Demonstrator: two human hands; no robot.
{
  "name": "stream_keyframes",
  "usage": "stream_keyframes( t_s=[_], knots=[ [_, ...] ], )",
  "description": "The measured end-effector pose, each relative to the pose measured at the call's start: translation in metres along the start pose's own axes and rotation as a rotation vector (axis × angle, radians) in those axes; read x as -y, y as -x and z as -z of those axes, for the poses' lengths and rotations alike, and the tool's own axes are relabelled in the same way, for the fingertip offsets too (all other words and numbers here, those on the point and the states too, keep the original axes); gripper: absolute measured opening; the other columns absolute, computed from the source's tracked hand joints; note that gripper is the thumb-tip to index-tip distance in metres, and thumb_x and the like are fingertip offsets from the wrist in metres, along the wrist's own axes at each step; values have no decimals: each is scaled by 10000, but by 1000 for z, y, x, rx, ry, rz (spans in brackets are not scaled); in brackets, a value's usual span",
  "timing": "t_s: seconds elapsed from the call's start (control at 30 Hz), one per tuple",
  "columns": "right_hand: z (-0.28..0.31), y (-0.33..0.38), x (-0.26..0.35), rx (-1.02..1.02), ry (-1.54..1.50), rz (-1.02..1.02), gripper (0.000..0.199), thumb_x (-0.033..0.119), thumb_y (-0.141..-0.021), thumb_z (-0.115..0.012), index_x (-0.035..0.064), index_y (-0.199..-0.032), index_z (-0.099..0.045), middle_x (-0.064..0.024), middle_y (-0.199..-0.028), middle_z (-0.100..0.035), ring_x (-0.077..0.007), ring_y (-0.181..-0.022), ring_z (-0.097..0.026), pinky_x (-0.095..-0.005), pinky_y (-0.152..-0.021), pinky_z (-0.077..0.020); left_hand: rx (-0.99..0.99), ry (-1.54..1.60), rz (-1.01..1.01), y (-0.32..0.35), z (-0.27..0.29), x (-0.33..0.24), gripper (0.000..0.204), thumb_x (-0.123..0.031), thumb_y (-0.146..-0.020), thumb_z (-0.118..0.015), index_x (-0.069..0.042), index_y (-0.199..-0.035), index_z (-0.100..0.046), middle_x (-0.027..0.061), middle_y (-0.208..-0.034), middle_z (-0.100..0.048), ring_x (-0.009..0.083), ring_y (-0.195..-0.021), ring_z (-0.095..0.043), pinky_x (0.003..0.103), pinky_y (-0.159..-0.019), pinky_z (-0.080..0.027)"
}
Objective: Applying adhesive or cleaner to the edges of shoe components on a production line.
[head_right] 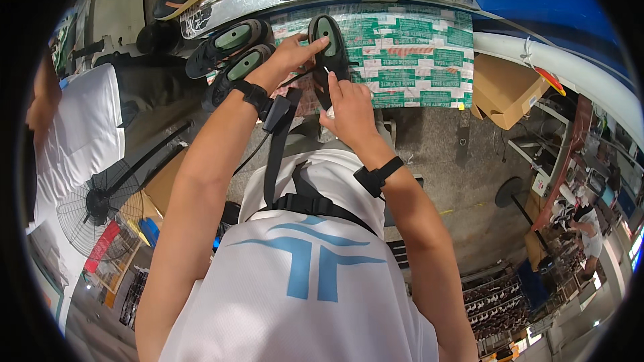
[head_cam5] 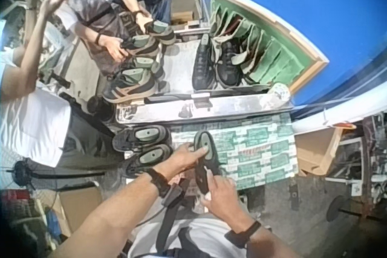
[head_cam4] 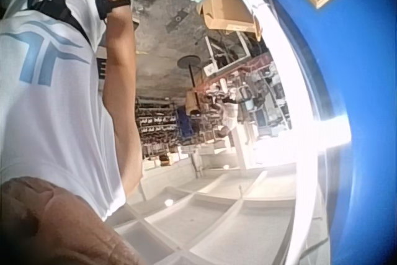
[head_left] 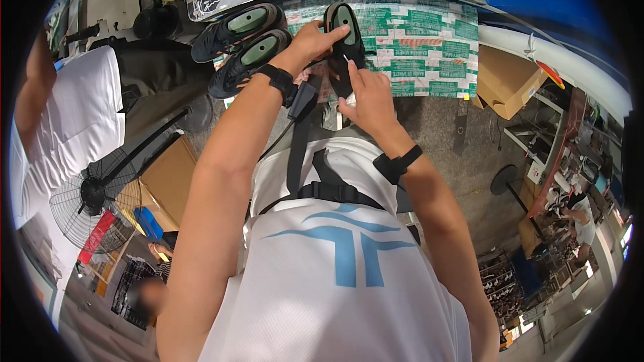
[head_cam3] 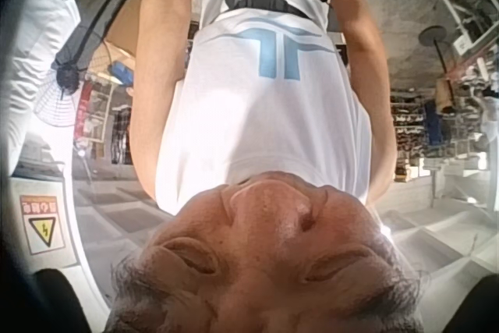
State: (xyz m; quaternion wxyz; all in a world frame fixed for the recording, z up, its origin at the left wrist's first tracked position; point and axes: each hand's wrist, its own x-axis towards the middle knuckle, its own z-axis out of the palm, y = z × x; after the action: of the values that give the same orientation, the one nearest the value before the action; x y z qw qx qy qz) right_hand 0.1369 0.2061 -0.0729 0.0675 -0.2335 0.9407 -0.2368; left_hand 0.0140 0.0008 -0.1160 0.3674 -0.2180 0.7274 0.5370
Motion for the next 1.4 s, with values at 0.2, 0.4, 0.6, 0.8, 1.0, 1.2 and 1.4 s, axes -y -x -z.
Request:
stream_keyframes(
  t_s=[0.2, 0.4, 0.6, 0.8, 1.0, 1.2, 1.4],
  knots=[
    [2, -12, 8, 135, -174, -87, 832, 278, -811, -826, -69, -1513, -544, -150, -1079, -655, -339, -1000, -647, -458, -942, -509, 29, -33, -1, -2, 7, 8, 914, -566, -934, -818, 74, -1527, -545, 99, -889, -759, 182, -831, -729, 385, -768, -574],
    [16, -8, -13, 251, -1046, -581, 829, 362, -851, -803, -84, -1505, -555, -210, -1080, -709, -370, -1011, -709, -414, -916, -569, -87, -158, -68, -5, -5, 13, 749, -544, -961, -796, 81, -1362, -698, 103, -909, -772, 175, -793, -722, 355, -705, -564],
    [-6, -12, 57, 200, -727, -204, 578, 359, -804, -800, -71, -1168, -673, -264, -1021, -684, -451, -958, -696, -502, -867, -556, -61, -68, -121, -18, 0, 34, 758, -569, -917, -812, 11, -1394, -710, 167, -931, -802, 252, -893, -786, 386, -847, -604],
    [28, 16, 45, 296, -675, -140, 662, 355, -784, -814, -67, -1267, -653, -242, -1026, -680, -432, -936, -687, -511, -855, -552, -172, -220, -146, -13, -7, 25, 875, -529, -925, -825, 82, -1504, -584, 184, -1062, -770, 204, -900, -731, 353, -796, -583],
    [29, -1, -17, 59, -484, -276, 805, 278, -819, -826, -41, -1509, -560, -173, -1144, -665, -347, -1091, -660, -430, -975, -526, -116, -69, -144, -5, -28, 3, 971, -533, -864, -865, 98, -1513, -512, 240, -1274, -728, 277, -1092, -742, 387, -919, -589],
    [29, 17, -38, 42, -229, -16, 815, 291, -768, -816, -72, -1460, -585, -195, -1064, -646, -374, -1048, -631, -493, -952, -479, -279, -176, -115, -13, -34, 6, 838, -491, -770, -888, 59, -1357, -652, 241, -1228, -763, 360, -1122, -760, 430, -953, -598],
    [79, 29, 2, 196, -88, -58, 755, 286, -798, -824, -99, -1411, -606, -188, -1081, -648, -380, -1054, -628, -471, -964, -477, -140, 54, -105, -2, -34, 10, 577, -330, -821, -884, 50, -1226, -727, 163, -1090, -795, 255, -972, -771, 381, -870, -603]
  ],
)
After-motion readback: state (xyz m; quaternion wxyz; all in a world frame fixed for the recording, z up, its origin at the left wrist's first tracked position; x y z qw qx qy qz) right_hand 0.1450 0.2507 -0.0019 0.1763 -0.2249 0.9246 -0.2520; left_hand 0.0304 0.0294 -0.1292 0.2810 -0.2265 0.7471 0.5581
